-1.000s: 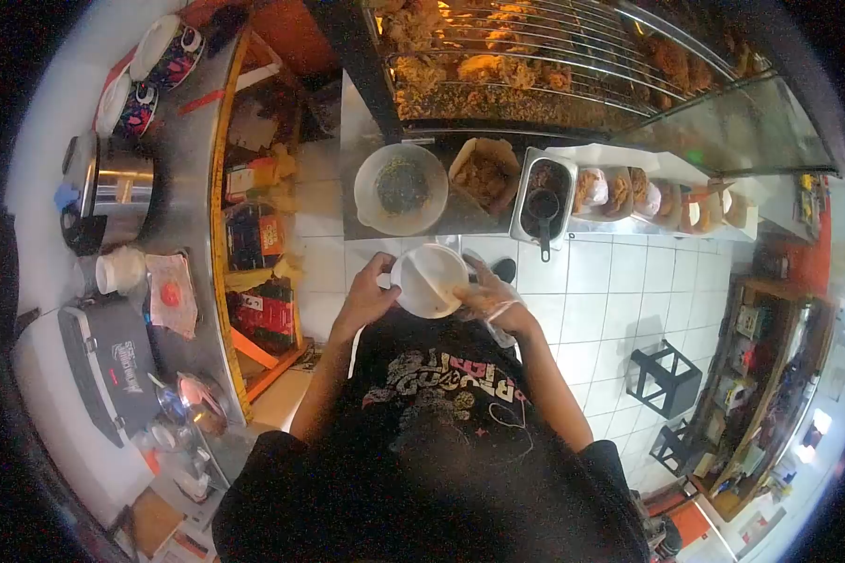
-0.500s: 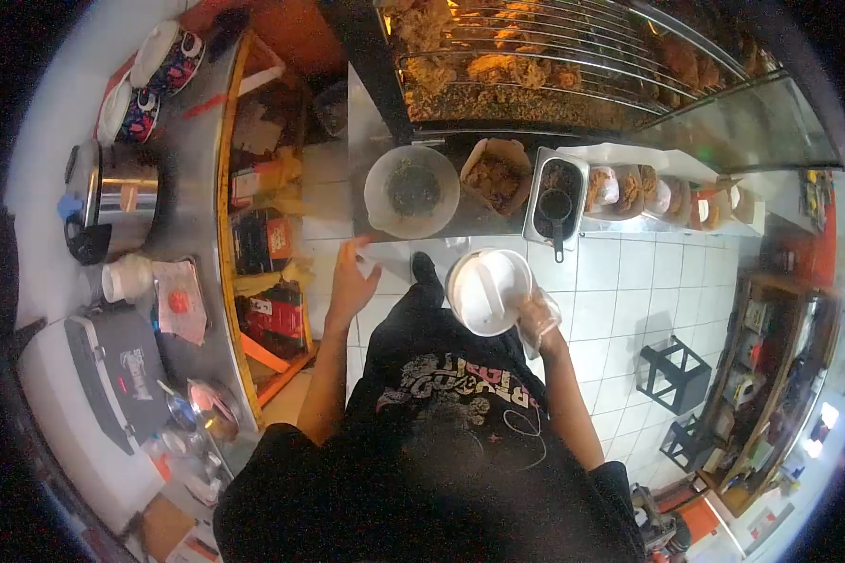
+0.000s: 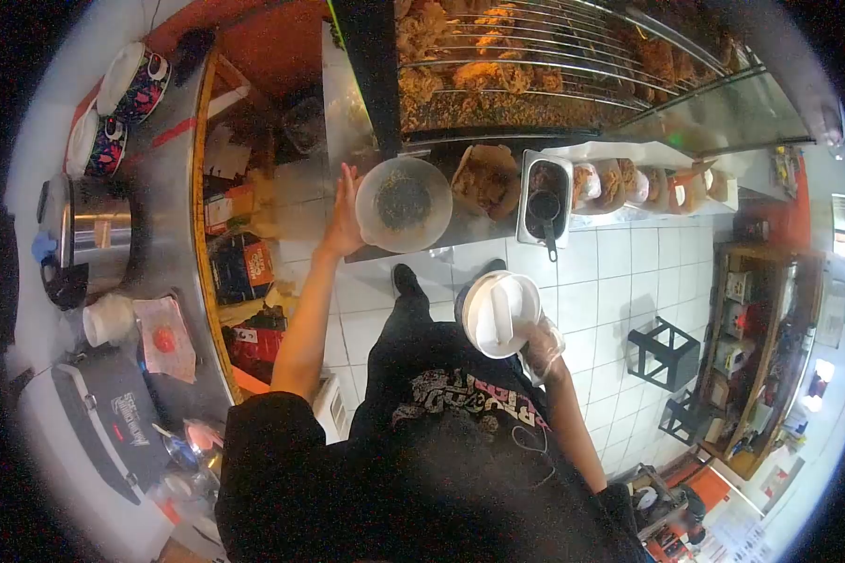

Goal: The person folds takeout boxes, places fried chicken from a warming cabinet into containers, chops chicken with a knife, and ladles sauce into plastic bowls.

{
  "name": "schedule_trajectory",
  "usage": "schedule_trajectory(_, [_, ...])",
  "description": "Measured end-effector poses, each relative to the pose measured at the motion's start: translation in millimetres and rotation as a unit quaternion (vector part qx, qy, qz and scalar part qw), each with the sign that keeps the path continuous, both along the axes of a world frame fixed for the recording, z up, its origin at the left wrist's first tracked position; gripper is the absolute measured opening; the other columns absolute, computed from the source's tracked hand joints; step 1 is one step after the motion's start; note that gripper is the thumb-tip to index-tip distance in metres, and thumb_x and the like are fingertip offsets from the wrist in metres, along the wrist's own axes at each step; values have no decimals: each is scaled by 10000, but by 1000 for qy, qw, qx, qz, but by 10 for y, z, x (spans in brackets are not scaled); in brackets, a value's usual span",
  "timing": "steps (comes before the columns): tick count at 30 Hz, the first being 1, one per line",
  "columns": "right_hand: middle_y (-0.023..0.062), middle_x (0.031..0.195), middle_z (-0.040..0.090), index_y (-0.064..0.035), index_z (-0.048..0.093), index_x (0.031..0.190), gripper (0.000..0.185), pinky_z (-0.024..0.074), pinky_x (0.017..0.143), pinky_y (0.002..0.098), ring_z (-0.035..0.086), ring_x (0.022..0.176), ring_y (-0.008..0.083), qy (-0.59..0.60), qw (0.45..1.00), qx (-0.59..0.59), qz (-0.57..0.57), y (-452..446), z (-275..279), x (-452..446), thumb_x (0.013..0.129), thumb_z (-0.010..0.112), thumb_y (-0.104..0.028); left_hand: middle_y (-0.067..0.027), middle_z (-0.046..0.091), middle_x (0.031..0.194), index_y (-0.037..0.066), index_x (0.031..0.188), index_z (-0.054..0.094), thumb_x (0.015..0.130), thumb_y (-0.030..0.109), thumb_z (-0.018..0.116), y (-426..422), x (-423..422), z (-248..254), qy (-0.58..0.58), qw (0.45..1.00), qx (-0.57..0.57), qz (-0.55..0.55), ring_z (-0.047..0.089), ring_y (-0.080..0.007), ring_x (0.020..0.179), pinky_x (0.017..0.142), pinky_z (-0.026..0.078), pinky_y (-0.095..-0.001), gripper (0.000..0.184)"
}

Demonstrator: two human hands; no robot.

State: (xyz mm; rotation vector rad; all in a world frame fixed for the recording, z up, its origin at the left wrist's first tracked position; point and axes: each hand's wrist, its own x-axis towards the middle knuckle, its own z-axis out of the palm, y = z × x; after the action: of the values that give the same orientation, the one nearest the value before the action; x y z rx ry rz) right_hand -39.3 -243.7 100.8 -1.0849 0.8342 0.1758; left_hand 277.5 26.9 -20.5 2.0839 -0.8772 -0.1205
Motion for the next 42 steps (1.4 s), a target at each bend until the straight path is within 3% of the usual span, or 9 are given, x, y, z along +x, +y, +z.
schedule_trajectory(2, [132, 1187, 576, 35, 415, 1366, 566, 511, 907, 324, 592, 1052, 217, -5, 1000, 5, -19, 22, -15, 7, 862, 591, -151, -226, 387, 1473, 11, 1474, -258, 521, 406, 946, -17, -3, 49, -42, 996, 83, -1, 247, -429, 1427, 1176, 92, -568, 1585])
schedule_trajectory(5, [135, 1191, 573, 38, 407, 1373, 570, 507, 912, 325, 586, 1057, 216, 1, 1000, 4, -8, 13, -76, 5, 862, 585, -141, -225, 370, 1482, 8, 1481, -244, 522, 490, 923, 24, -102, -11, -13, 999, 41, 7, 264, -419, 1424, 1154, 19, -623, 1585])
schedule_trajectory(14, [139, 1210, 558, 30, 381, 1397, 636, 497, 925, 324, 582, 1056, 226, -7, 1000, -3, 11, 183, -91, 304, 825, 597, -146, -230, 243, 1559, 5, 1504, -194, 536, 575, 888, 84, -499, -298, -62, 993, 35, 97, 172, -374, 1477, 1144, -49, -619, 1559])
schedule_trajectory(25, [122, 1100, 591, -1, 399, 1383, 575, 533, 819, 330, 596, 970, 204, 58, 998, -14, 18, 194, -226, 445, 866, 602, -147, -192, 311, 1519, 8, 1513, -172, 604, 531, 874, -114, -541, -329, -78, 982, 1, 169, 239, -367, 1449, 1129, -55, -641, 1481])
schedule_trajectory(33, [124, 1165, 567, -23, 354, 1427, 664, 535, 853, 345, 595, 1014, 221, -5, 998, 48, 30, 156, -412, 403, 842, 636, -165, -182, 348, 1492, 8, 1497, -207, 587, 497, 894, 367, -314, -50, -12, 990, 63, 128, 295, -346, 1424, 1127, -46, -658, 1510])
schedule_trajectory(34, [127, 1173, 566, -25, 353, 1428, 663, 534, 862, 346, 596, 1025, 226, -9, 998, -12, 58, 189, -416, 395, 843, 634, -163, -182, 348, 1492, 8, 1497, -207, 587, 497, 894, 450, -272, -44, -11, 989, 70, 130, 295, -346, 1424, 1127, -46, -658, 1510])
schedule_trajectory(37, [134, 1206, 562, -23, 350, 1430, 642, 532, 882, 344, 594, 1051, 227, -25, 989, -90, 117, 226, -423, 406, 858, 617, -142, -212, 374, 1461, -39, 1506, -129, 580, 472, 900, 647, -28, -48, 4, 993, 29, 116, 322, -371, 1400, 1140, 55, -645, 1476])
schedule_trajectory(40, [141, 1217, 563, -19, 346, 1434, 618, 529, 885, 337, 594, 1057, 227, -37, 991, -68, 108, 204, -410, 439, 878, 590, -132, -245, 351, 1480, 14, 1496, -209, 555, 229, 941, 737, 170, 83, 37, 996, -12, 75, 353, -369, 1390, 1132, 314, -464, 1502])
schedule_trajectory(42, [147, 1236, 550, -19, 328, 1447, 620, 534, 879, 331, 594, 1059, 230, 58, 986, -74, 140, 181, -342, 475, 896, 580, -152, -253, 340, 1486, 43, 1499, -219, 574, 177, 929, 729, 255, 105, 52, 995, -34, 82, 368, -367, 1383, 1118, 345, -436, 1480])
